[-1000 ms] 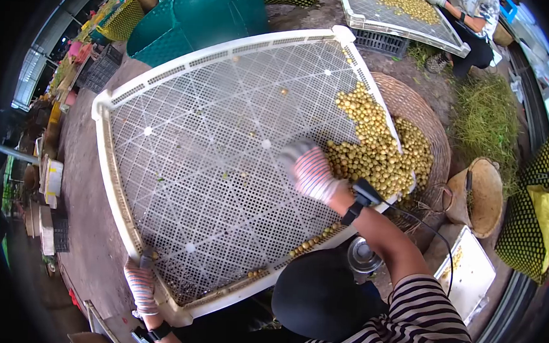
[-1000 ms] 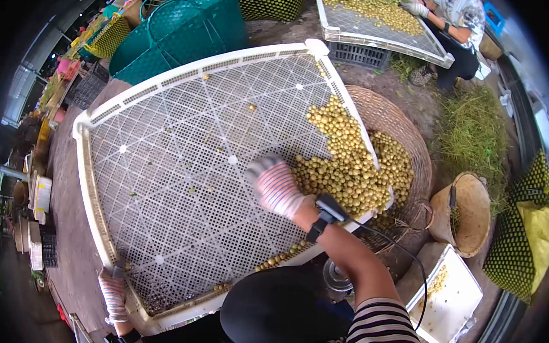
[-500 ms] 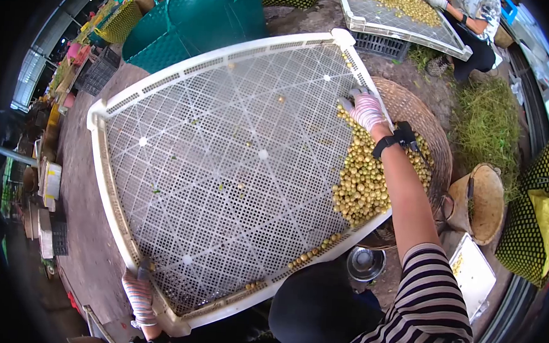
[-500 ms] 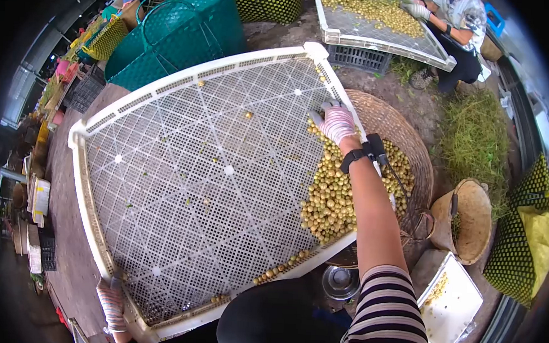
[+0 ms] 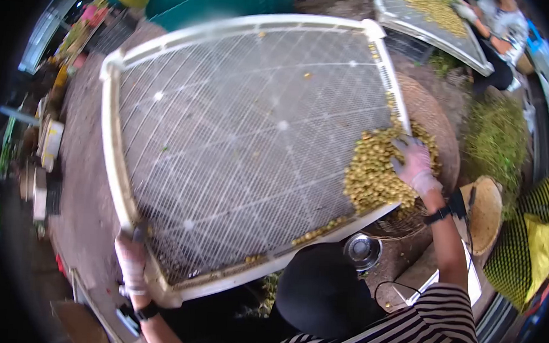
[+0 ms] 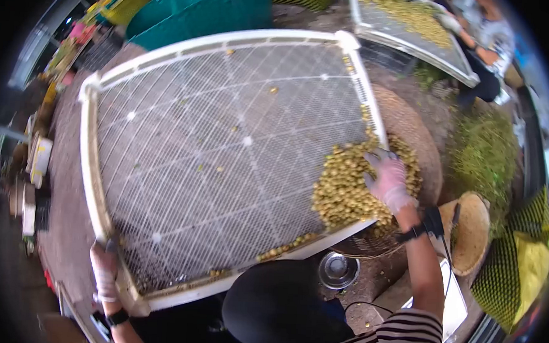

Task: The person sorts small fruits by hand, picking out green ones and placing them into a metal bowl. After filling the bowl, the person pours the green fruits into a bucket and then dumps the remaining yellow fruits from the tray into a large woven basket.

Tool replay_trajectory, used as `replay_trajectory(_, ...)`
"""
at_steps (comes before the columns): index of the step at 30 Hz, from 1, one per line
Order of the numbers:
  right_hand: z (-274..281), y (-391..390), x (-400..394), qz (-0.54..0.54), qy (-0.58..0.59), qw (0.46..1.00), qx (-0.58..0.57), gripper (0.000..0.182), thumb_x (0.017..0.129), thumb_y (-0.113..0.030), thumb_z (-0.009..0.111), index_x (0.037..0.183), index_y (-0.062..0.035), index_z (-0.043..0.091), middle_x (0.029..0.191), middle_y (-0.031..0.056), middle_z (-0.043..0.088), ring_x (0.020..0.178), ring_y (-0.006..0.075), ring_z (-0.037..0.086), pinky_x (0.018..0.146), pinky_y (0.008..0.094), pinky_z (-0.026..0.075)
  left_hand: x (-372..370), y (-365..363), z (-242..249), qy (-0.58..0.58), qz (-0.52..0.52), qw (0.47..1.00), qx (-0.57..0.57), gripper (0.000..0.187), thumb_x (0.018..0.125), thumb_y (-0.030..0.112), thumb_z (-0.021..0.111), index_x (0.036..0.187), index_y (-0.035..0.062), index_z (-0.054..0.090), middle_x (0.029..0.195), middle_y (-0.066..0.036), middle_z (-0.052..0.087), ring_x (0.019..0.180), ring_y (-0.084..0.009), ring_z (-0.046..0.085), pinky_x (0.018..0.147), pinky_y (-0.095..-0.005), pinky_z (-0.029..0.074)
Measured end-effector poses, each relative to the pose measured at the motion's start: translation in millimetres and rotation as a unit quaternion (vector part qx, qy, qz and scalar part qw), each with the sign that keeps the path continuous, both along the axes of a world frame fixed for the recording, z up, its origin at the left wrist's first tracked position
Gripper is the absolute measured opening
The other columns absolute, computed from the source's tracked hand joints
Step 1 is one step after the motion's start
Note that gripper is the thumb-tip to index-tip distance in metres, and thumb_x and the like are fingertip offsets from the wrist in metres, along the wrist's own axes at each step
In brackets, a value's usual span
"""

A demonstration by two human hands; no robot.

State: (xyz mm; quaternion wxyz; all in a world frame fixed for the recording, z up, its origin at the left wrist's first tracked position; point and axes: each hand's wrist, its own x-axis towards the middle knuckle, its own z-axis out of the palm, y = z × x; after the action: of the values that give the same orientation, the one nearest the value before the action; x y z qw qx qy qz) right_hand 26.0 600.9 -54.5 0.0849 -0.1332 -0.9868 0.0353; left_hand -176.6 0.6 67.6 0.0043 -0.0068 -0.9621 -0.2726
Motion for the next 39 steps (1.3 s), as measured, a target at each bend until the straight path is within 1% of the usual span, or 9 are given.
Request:
replay_trajectory(8, -3, -193, -44, 0.450, -0.004, 0.855, -0.260, 0.047, 0.074, -0.012, 0.063, 0.120, -0.0228, 0.065, 0.115, 0.0052, 0.062, 0.092, 0.0227, 0.058, 0.080, 0.0391, 0.047, -12, -31, -22, -0.012, -0.008, 0.997, 0.073, 0.031, 0.086, 0.022, 0.071, 0.097, -0.0065, 0.064, 0.078, -0.015, 0.070, 0.065, -0.0148, 0.057, 0.062, -0.0357, 0.049)
replay_trajectory(14, 24, -285, -103, 0.663, -0.078, 0.738, -0.097, 0.028, 0.076, -0.025, 0.061, 0.103, -0.0204, 0.064, 0.099, 0.0033, 0.057, 0.093, 0.0225, 0.058, 0.072, 0.0387, 0.047, -12, -30, -26, -0.038, 0.034, 0.994, 0.095, 0.027, 0.087, 0.017, 0.068, 0.098, -0.0068, 0.064, 0.077, -0.010, 0.068, 0.068, -0.0141, 0.052, 0.065, -0.0349, 0.048)
replay_trajectory(20, 2, -181, -49, 0.522, -0.080, 0.841, -0.114, 0.007, 0.067, -0.023, 0.065, 0.072, -0.0180, 0.065, 0.081, 0.0016, 0.053, 0.086, 0.0220, 0.054, 0.074, 0.0385, 0.043, -31, -105, -69, -0.024, -0.055, 0.988, 0.141, 0.026, 0.092, 0.003, 0.058, 0.117, -0.0049, 0.057, 0.089, -0.003, 0.065, 0.071, -0.0090, 0.055, 0.063, -0.0242, 0.049)
replay_trajectory(26, -8, -80, 49, 0.127, 0.065, 0.986, -0.081, 0.020, 0.078, -0.018, 0.067, 0.097, -0.0102, 0.067, 0.097, 0.0062, 0.063, 0.091, 0.0262, 0.061, 0.078, 0.0415, 0.051, -15, -31, -29, 0.002, -0.030, 0.995, 0.096, 0.026, 0.090, 0.013, 0.067, 0.108, -0.0048, 0.062, 0.080, -0.001, 0.062, 0.066, -0.0074, 0.049, 0.061, -0.0238, 0.046)
replay_trajectory(28, -38, -78, 95, -0.119, 0.145, 0.913, -0.362, 0.018, 0.084, -0.019, 0.066, 0.098, -0.0069, 0.065, 0.101, 0.0068, 0.065, 0.088, 0.0254, 0.064, 0.073, 0.0393, 0.054, -10, -19, -17, -0.032, -0.005, 0.992, 0.119, 0.031, 0.089, 0.021, 0.070, 0.106, -0.0048, 0.063, 0.080, -0.002, 0.063, 0.067, -0.0090, 0.049, 0.062, -0.0258, 0.045)
replay_trajectory(30, -69, -81, 134, -0.355, 0.109, 0.611, -0.699, 0.017, 0.090, -0.020, 0.064, 0.098, -0.0052, 0.065, 0.103, 0.0070, 0.066, 0.084, 0.0233, 0.066, 0.067, 0.0362, 0.056, -12, -25, -19, -0.046, 0.001, 0.990, 0.133, 0.037, 0.087, 0.028, 0.073, 0.105, -0.0039, 0.064, 0.080, -0.001, 0.063, 0.068, -0.0102, 0.050, 0.062, -0.0268, 0.044)
replay_trajectory(33, -38, -121, 128, -0.378, 0.114, 0.471, -0.789, 0.020, 0.094, -0.021, 0.061, 0.104, -0.0039, 0.064, 0.102, 0.0065, 0.067, 0.084, 0.0177, 0.067, 0.064, 0.0322, 0.056, -18, -38, -29, -0.019, -0.062, 0.989, 0.135, 0.037, 0.087, 0.027, 0.073, 0.106, -0.0029, 0.063, 0.082, -0.001, 0.063, 0.072, -0.0109, 0.050, 0.065, -0.0269, 0.044)
replay_trajectory(35, -47, -125, 113, -0.283, 0.052, 0.470, -0.835, 0.024, 0.093, -0.024, 0.064, 0.107, -0.0050, 0.062, 0.094, 0.0046, 0.066, 0.075, 0.0135, 0.064, 0.060, 0.0286, 0.053, -14, -31, -30, 0.015, -0.081, 0.982, 0.170, 0.035, 0.087, 0.024, 0.073, 0.107, -0.0029, 0.062, 0.085, -0.001, 0.063, 0.074, -0.0112, 0.051, 0.066, -0.0273, 0.045)
replay_trajectory(39, -82, -129, 99, -0.119, -0.035, 0.712, -0.691, 0.031, 0.078, -0.007, 0.067, 0.107, -0.0037, 0.059, 0.084, 0.0041, 0.065, 0.074, 0.0141, 0.062, 0.068, 0.0303, 0.051, -12, -39, -44, 0.068, -0.083, 0.966, 0.236, 0.029, 0.086, 0.013, 0.071, 0.109, -0.0022, 0.061, 0.090, -0.002, 0.063, 0.076, -0.0117, 0.051, 0.069, -0.0273, 0.046)
